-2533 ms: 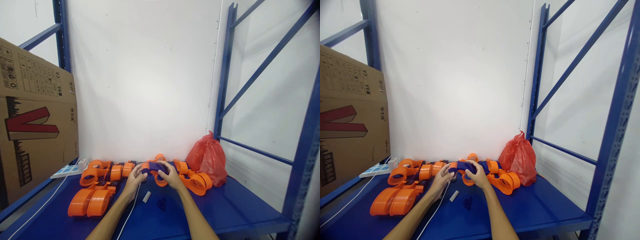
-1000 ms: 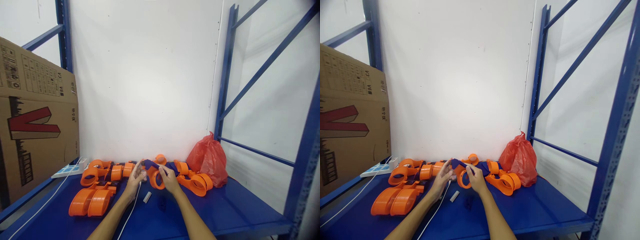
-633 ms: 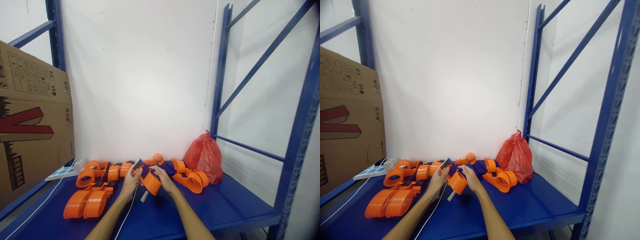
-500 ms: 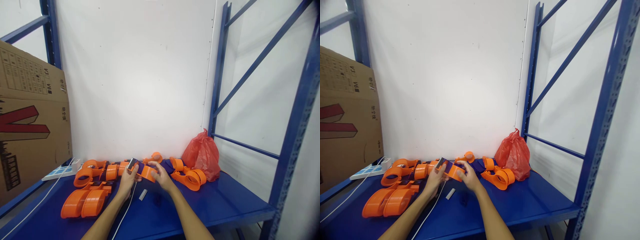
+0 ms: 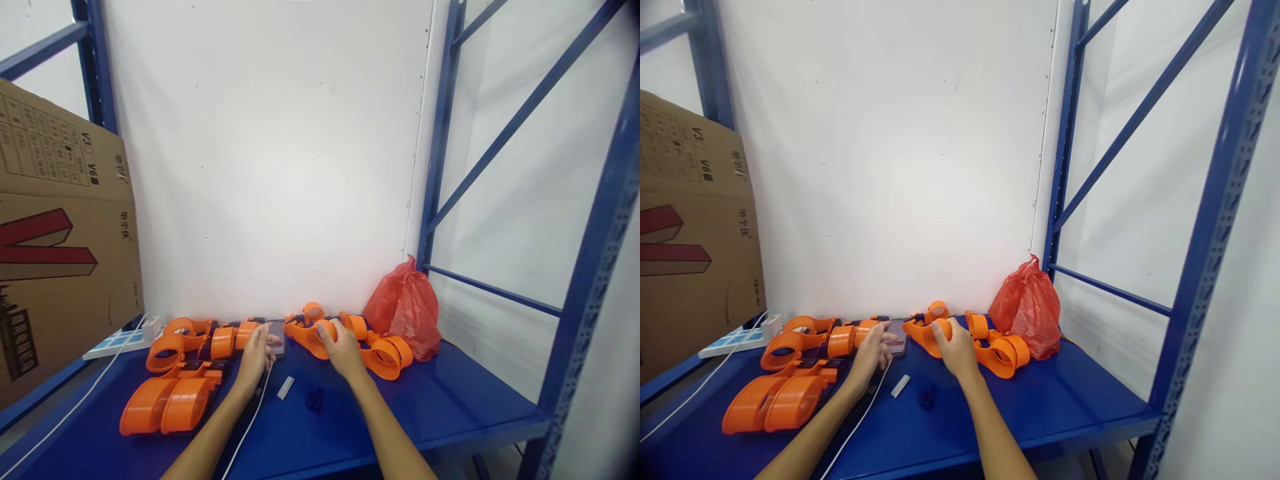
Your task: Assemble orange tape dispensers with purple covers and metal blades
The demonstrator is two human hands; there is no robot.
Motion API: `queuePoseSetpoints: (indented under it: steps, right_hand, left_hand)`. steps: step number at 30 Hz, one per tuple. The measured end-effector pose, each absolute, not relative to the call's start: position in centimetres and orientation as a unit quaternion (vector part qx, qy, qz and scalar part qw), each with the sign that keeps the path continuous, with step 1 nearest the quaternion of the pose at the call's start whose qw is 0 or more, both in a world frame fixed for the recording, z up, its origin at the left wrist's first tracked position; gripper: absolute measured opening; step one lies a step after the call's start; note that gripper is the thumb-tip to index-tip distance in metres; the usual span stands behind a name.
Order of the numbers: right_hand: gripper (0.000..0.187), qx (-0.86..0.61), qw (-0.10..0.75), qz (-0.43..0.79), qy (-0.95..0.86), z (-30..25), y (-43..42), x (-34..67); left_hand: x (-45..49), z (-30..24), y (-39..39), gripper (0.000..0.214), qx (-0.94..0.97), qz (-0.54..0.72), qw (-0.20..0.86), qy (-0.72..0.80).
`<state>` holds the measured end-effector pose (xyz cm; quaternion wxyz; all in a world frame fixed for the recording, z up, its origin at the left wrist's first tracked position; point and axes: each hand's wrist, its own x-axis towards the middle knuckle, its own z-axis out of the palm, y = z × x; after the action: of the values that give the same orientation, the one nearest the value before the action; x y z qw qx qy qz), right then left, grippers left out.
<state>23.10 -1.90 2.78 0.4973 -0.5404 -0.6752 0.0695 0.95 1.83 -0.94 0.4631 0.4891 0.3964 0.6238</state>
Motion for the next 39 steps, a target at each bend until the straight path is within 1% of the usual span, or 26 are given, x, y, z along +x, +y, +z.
queuePoseSetpoints:
  steps: [3,7,10,12,15,17,20,22,23,25,29,33,36,39]
  right_hand:
    - [0.049,-0.586,0.437,0.066,-0.679,2.8,-2.7,24.3]
    - [0.045,-0.653,0.339,0.046,-0.675,2.0,-4.0,23.1]
    - [0.046,-0.687,0.267,0.023,-0.675,1.9,-4.3,21.7]
    - [0.049,-0.697,0.226,-0.002,-0.681,2.5,-4.2,21.6]
    - [0.052,-0.697,0.191,-0.038,-0.69,4.3,-3.9,23.2]
    - [0.046,-0.711,0.165,-0.085,-0.678,5.6,-3.8,25.2]
    - [0.029,-0.712,0.046,-0.155,-0.684,6.9,-3.8,28.3]
    - [0.026,-0.701,-0.024,-0.166,-0.693,6.9,-3.9,29.7]
    - [0.026,-0.692,-0.043,-0.172,-0.7,6.8,-3.9,30.2]
    - [0.026,-0.677,-0.054,-0.185,-0.71,6.3,-4.0,30.5]
    - [0.03,-0.662,-0.034,-0.211,-0.718,5.9,-3.8,30.4]
    - [0.026,-0.657,-0.011,-0.228,-0.718,6.7,-3.3,30.6]
    - [0.027,-0.662,0.017,-0.233,-0.712,8.0,-3.0,30.8]
    - [0.027,-0.67,0.069,-0.246,-0.697,9.7,-2.9,30.5]
  left_hand:
    - [1.0,-0.6,1.5,0.062,0.489,0.638,0.447,0.394]
    - [1.3,-0.5,1.0,0.057,0.508,0.621,0.442,0.402]
    - [1.2,-0.9,1.1,0.053,0.527,0.613,0.437,0.394]
    - [1.2,-1.1,1.2,0.051,0.533,0.612,0.437,0.387]
    - [1.1,-1.2,1.3,0.049,0.534,0.612,0.438,0.385]
    - [1.1,-1.2,1.3,0.047,0.537,0.612,0.436,0.383]
    - [1.2,-1.0,1.3,0.044,0.54,0.612,0.434,0.382]
    - [1.2,-1.0,1.3,0.043,0.538,0.611,0.438,0.38]
    - [1.2,-1.0,1.3,0.043,0.538,0.611,0.439,0.38]
    - [1.2,-1.0,1.3,0.042,0.541,0.61,0.439,0.377]
    - [1.2,-0.9,1.3,0.042,0.547,0.604,0.439,0.378]
    - [1.3,-0.7,1.1,0.043,0.542,0.602,0.443,0.384]
    - [1.4,-0.4,0.8,0.041,0.547,0.601,0.439,0.383]
    - [1.5,-0.1,0.3,0.039,0.567,0.593,0.432,0.376]
